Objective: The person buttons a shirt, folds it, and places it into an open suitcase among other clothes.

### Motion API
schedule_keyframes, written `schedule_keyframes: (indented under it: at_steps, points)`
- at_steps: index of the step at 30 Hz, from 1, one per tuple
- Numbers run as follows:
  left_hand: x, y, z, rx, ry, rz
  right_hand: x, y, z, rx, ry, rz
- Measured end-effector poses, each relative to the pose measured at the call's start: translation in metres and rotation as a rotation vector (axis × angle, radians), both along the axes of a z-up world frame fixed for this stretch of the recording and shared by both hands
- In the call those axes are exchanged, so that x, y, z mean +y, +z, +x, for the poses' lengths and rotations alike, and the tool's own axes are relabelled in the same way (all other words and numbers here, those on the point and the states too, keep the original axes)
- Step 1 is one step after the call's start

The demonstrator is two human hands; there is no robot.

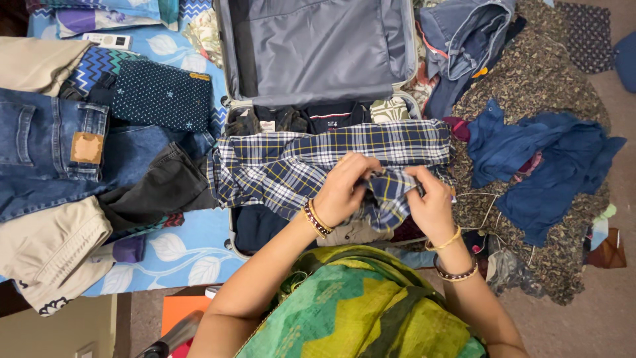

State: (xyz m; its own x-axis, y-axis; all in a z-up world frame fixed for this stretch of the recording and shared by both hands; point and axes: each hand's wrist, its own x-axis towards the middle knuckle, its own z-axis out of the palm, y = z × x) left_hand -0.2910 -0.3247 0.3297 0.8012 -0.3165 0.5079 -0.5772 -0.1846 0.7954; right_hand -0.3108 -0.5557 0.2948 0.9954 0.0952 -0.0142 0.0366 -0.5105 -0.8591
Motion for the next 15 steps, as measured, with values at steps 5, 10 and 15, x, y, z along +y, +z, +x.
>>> schedule_keyframes:
  at_steps: [5,10,15]
  points:
    - [-0.001,0.001,-0.005,-0.155,0.028,0.087,0.009,0.019,-0.003,-0.466,-0.237,-0.161]
    - [-0.005,0.005,-0.006,-0.055,-0.011,0.106,-0.015,-0.017,0.005,-0.038,-0.227,0.597]
    - [-0.006,0.003,-0.004,-0.072,-0.137,0.263,-0.038,-0.033,0.005,0.269,-0.232,1.091]
